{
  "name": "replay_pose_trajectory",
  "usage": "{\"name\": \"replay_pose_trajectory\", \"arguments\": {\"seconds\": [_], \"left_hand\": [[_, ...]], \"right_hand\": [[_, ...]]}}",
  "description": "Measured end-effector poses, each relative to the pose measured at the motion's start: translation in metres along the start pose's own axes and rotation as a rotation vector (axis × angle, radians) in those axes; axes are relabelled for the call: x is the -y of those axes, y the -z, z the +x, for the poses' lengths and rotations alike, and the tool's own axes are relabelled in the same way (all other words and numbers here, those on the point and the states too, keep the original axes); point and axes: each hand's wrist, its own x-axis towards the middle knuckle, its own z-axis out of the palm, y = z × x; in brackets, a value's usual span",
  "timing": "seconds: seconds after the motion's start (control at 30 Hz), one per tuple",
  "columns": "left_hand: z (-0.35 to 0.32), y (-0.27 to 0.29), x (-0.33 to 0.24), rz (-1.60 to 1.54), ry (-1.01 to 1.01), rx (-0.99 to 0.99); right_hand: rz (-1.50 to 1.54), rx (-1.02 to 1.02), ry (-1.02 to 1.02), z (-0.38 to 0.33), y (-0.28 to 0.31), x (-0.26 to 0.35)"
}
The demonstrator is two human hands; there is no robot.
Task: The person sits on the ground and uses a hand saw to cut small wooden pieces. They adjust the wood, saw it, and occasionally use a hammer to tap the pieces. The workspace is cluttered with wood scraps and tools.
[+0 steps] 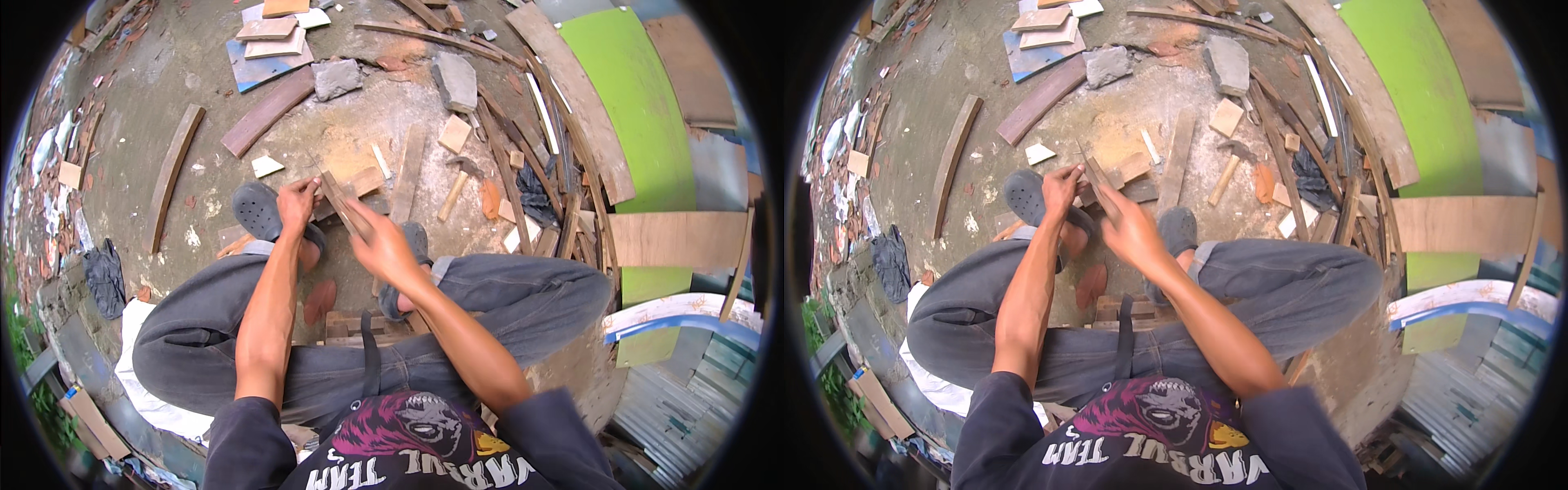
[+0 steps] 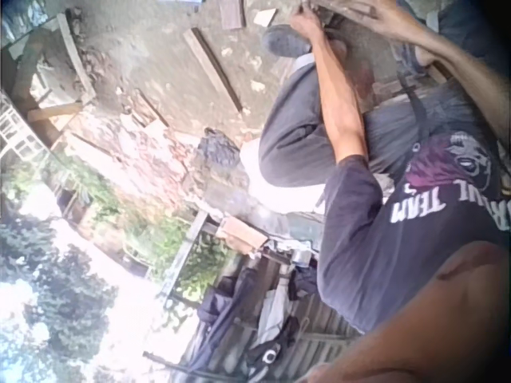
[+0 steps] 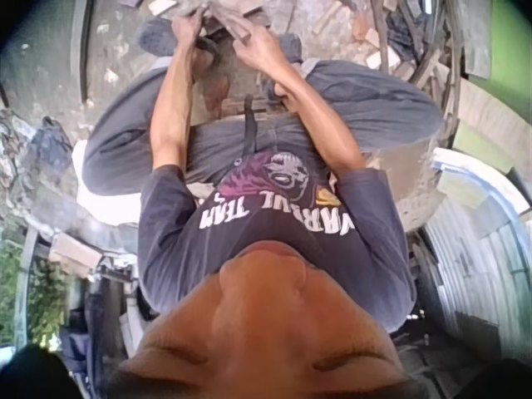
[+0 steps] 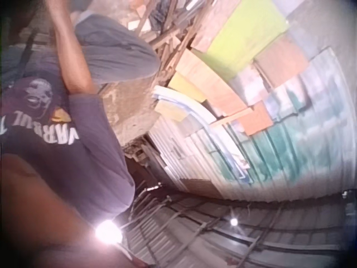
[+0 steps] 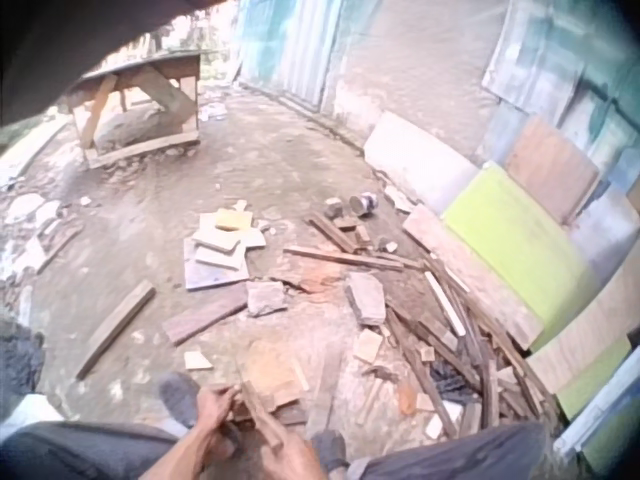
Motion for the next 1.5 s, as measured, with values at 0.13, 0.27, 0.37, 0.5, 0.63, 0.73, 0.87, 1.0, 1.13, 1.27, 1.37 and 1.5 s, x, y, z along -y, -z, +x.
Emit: {"name": "replay_pose_trajectory", "arguments": {"seconds": [0.13, 0.27, 0.37, 0.5, 0.63, 0.73, 0.87, 1.0, 1.13, 1.27, 1.37, 1.5], "left_hand": [[0.0, 0.007, 0.008, -0.011, 0.015, -0.046], [0.004, -0.004, 0.008, -0.009, 0.005, -0.007], [0.006, -0.011, 0.006, -0.067, 0.004, -0.009], [-0.004, 0.01, 0.003, 0.012, 0.064, -0.044], [0.004, 0.005, 0.009, -0.052, 0.045, -0.053], [0.004, -0.011, 0.007, -0.019, 0.003, -0.013], [0.003, 0.006, 0.015, -0.021, 0.03, -0.054], [0.003, 0.0, 0.011, -0.103, 0.061, -0.068], [0.007, -0.008, 0.006, -0.15, 0.07, 0.004], [0.003, 0.004, 0.005, -0.081, 0.069, -0.048], [0.002, 0.006, 0.011, -0.082, 0.071, -0.073], [-0.004, -0.014, -0.006, -0.062, 0.069, -0.006]], "right_hand": [[0.028, 0.161, -0.142, -0.073, 0.06, 0.051], [-0.028, 0.107, -0.193, 0.025, 0.005, 0.02], [-0.013, -0.012, -0.076, 0.022, -0.005, 0.004], [0.038, 0.041, -0.058, -0.095, 0.066, 0.055], [-0.064, 0.166, -0.167, -0.022, 0.034, 0.061], [-0.016, 0.041, -0.125, 0.038, -0.012, -0.008], [0.039, 0.089, -0.06, -0.046, 0.028, 0.03], [0.016, 0.104, -0.101, -0.055, 0.048, 0.043], [-0.039, 0.119, -0.24, 0.026, 0.004, 0.019], [0.061, 0.088, -0.098, -0.047, 0.042, 0.034], [0.055, 0.164, -0.122, -0.048, 0.06, 0.058], [-0.034, 0.068, -0.169, 0.041, 0.0, 0.01]]}}
